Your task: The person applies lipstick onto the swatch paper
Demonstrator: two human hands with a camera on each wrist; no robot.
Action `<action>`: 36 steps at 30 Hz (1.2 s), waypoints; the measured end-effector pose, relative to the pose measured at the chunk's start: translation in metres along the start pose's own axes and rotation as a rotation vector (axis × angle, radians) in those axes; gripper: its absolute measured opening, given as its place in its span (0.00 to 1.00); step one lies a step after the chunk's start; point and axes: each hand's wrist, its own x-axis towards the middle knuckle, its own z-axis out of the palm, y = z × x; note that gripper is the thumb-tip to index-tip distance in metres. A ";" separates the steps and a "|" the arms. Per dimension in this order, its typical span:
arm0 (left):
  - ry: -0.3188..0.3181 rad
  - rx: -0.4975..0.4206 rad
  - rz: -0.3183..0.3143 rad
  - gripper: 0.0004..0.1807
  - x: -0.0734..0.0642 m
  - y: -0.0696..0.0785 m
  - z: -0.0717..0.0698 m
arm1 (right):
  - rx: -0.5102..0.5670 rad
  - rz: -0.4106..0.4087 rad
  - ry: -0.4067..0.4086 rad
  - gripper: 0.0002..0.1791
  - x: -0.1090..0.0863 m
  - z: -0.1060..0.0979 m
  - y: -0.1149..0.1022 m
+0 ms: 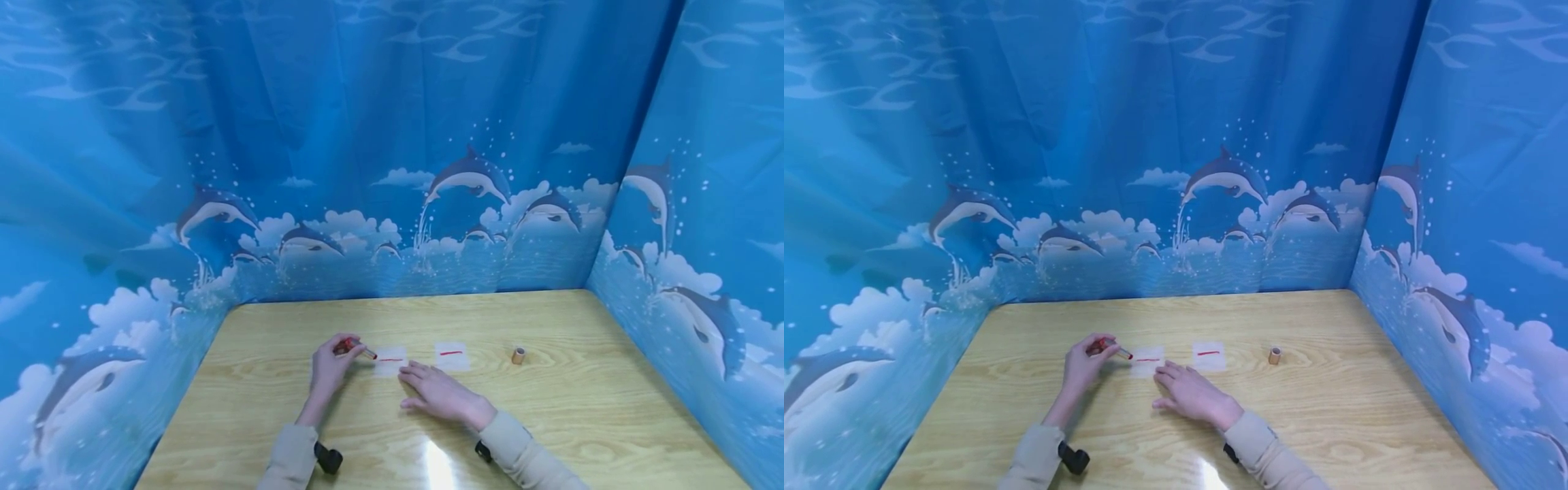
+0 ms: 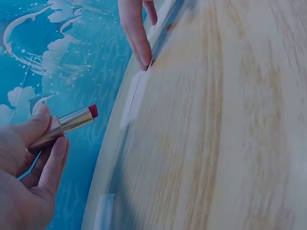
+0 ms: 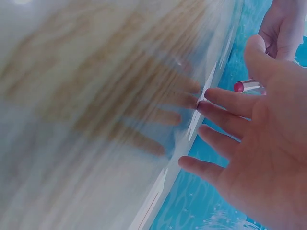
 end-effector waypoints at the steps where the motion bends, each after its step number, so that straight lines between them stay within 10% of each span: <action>1: 0.005 -0.007 -0.002 0.13 0.000 0.000 -0.001 | 0.002 -0.001 0.006 0.38 0.001 0.000 0.000; 36: 0.112 -0.005 -0.149 0.17 -0.008 -0.001 -0.051 | 0.014 0.002 0.058 0.37 0.001 -0.007 -0.001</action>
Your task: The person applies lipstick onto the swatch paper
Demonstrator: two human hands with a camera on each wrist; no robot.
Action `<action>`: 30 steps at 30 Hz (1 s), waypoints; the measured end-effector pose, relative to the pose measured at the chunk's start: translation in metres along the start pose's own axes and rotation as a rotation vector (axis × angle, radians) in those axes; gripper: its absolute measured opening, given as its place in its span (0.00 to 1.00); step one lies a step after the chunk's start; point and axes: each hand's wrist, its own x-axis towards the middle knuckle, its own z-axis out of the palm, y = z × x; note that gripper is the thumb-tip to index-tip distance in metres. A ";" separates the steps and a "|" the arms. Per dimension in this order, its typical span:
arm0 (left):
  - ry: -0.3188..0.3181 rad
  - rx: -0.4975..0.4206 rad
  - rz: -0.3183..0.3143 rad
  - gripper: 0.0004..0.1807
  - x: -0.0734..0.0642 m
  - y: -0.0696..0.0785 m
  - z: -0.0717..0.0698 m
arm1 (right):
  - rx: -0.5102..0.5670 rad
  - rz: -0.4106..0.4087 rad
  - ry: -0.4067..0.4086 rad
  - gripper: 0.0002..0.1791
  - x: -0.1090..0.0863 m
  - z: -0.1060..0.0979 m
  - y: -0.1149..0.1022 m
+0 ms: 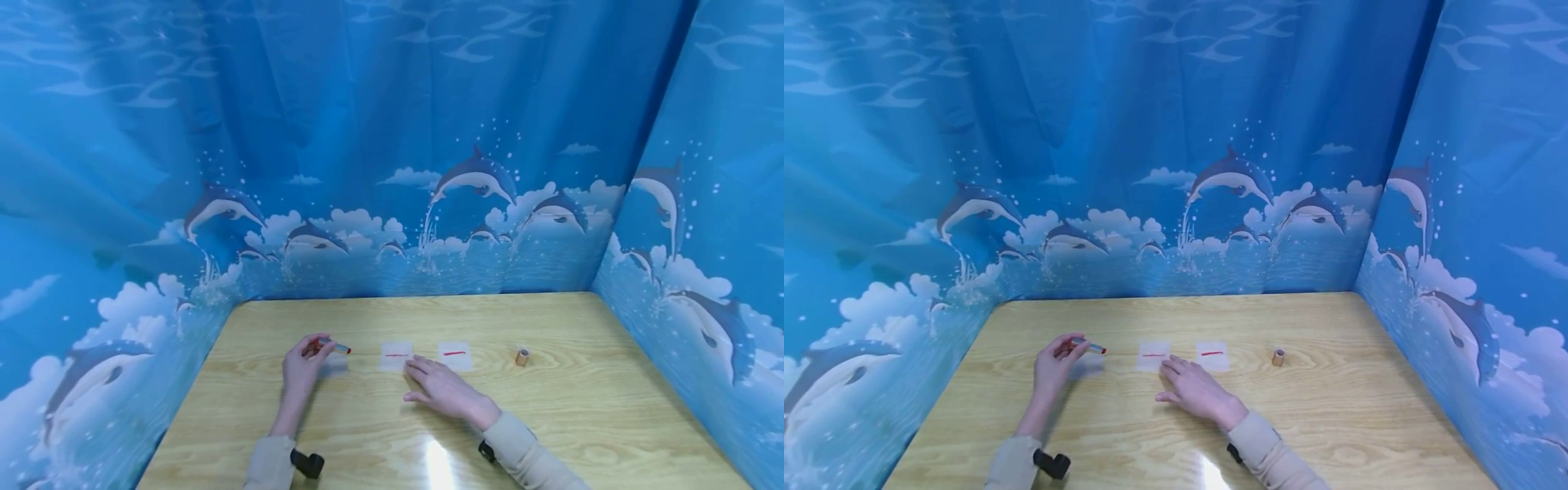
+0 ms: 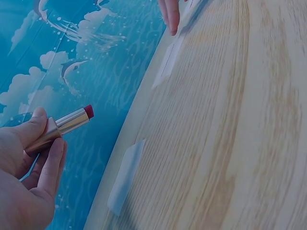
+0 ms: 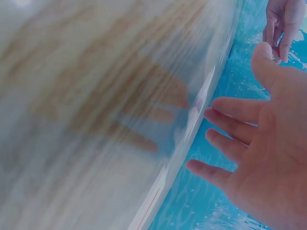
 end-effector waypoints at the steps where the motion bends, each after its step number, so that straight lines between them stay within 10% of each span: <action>1: -0.002 0.001 -0.007 0.17 0.000 0.000 -0.001 | -0.003 0.002 0.002 0.37 0.000 0.000 0.000; 30: 0.117 -0.133 0.007 0.19 0.002 -0.006 -0.036 | -0.121 -0.221 0.062 0.29 0.047 0.011 -0.040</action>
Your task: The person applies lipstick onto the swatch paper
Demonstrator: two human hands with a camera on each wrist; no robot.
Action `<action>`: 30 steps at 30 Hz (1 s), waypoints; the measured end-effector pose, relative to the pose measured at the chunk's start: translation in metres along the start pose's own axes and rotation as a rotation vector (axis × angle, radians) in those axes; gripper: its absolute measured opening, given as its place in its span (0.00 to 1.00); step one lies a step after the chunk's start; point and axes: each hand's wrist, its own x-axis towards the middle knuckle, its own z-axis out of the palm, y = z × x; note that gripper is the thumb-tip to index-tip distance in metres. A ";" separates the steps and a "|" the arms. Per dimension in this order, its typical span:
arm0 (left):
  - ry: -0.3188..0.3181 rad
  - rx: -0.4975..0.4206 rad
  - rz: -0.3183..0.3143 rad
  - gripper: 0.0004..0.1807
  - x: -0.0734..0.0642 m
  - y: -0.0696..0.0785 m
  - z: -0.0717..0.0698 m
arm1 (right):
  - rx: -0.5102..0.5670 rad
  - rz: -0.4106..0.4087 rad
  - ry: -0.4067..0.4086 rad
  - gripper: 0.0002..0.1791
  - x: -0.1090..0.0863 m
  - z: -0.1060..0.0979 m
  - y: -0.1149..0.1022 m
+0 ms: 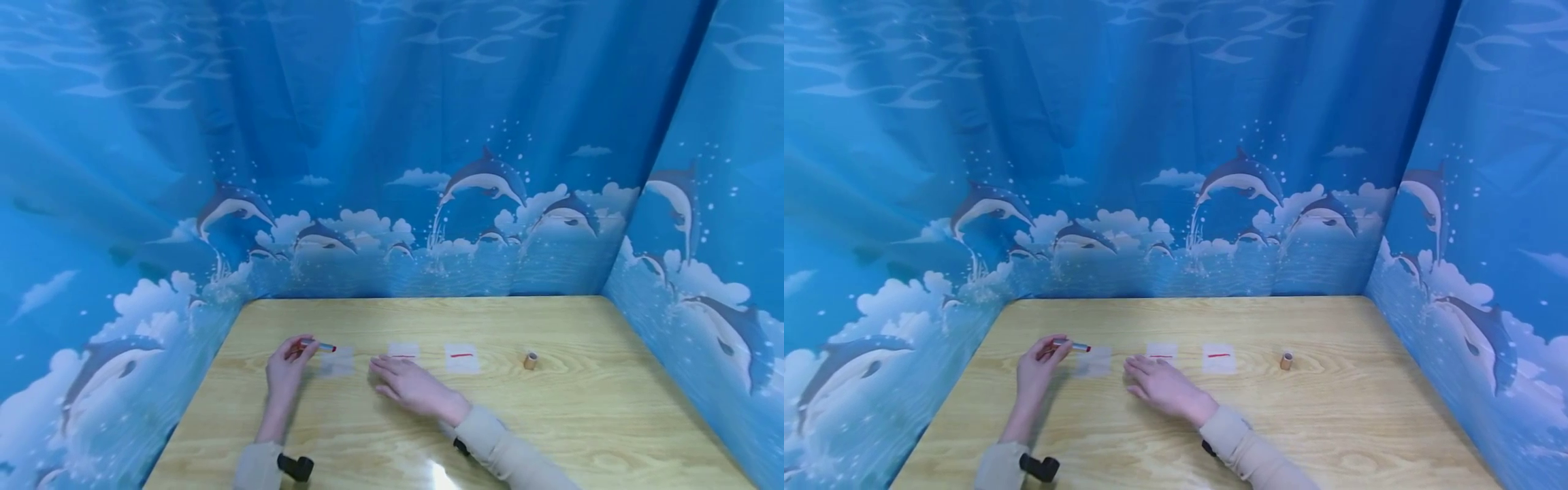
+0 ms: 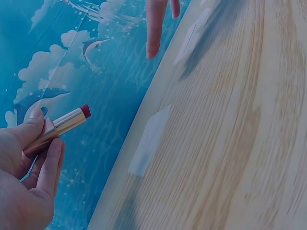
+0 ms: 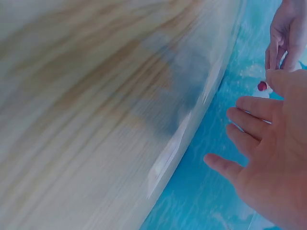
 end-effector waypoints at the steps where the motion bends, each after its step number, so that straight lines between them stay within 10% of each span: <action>1: 0.004 0.005 0.000 0.20 0.000 0.000 -0.001 | 0.000 0.003 -0.020 0.30 0.003 0.000 -0.002; 30: -0.002 0.095 0.014 0.18 0.007 -0.002 -0.021 | -0.133 0.128 -0.209 0.43 0.045 0.014 -0.040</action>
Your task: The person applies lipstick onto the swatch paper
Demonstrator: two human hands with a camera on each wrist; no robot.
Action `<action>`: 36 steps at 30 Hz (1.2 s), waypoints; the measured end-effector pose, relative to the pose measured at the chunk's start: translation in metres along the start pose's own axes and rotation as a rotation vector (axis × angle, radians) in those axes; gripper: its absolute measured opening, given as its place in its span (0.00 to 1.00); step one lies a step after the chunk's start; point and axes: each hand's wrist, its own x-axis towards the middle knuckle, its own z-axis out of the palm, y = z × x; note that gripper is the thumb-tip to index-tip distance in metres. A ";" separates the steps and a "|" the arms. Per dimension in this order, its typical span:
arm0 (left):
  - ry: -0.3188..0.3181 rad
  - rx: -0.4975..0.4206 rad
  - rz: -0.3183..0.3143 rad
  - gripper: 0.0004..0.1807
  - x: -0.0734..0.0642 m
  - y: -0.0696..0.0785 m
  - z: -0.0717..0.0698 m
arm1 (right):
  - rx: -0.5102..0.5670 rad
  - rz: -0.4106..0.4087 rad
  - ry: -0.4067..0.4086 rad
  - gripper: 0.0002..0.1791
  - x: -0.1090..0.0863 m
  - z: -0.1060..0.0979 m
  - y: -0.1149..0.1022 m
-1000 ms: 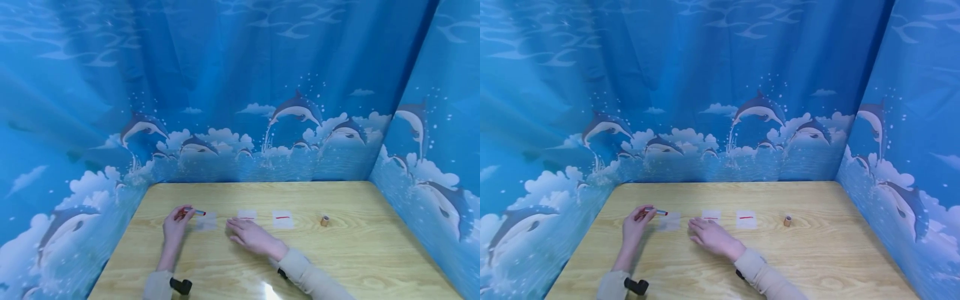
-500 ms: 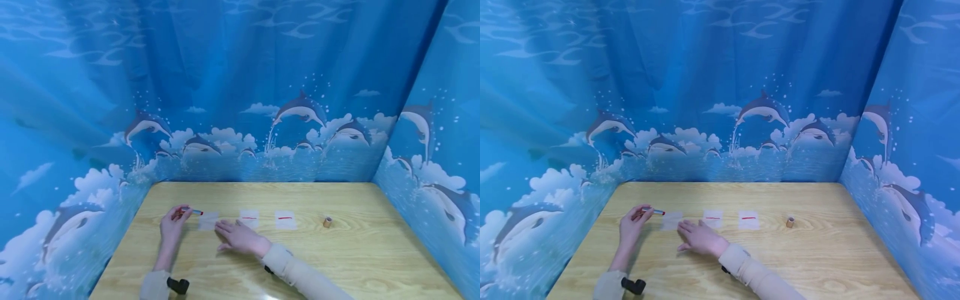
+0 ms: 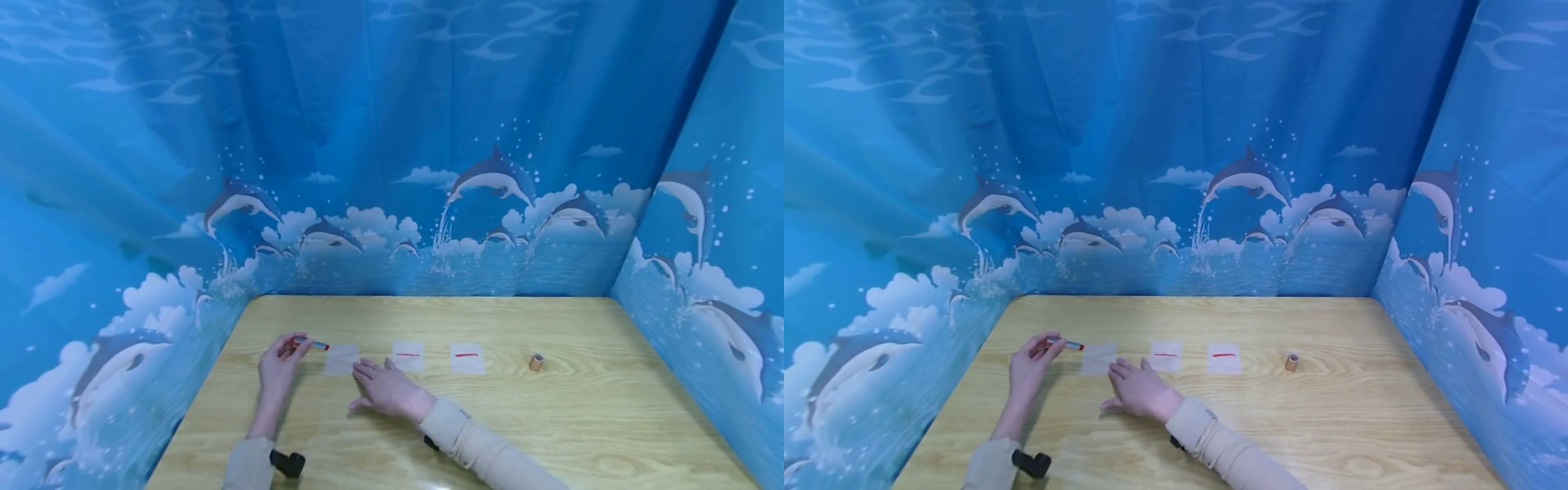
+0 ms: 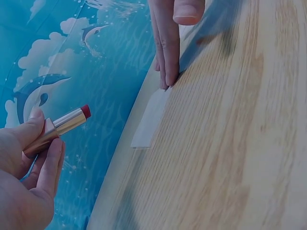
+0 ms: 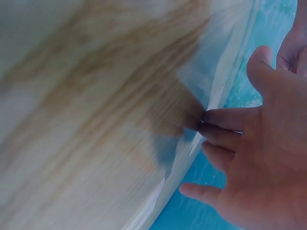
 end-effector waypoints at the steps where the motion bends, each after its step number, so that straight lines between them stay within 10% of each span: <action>1: -0.001 0.000 0.003 0.18 0.001 0.000 0.001 | 0.002 0.007 0.003 0.43 0.000 0.000 -0.001; 36: -0.174 0.243 0.223 0.12 0.012 -0.006 0.052 | 0.014 0.028 -0.004 0.45 0.003 0.008 0.000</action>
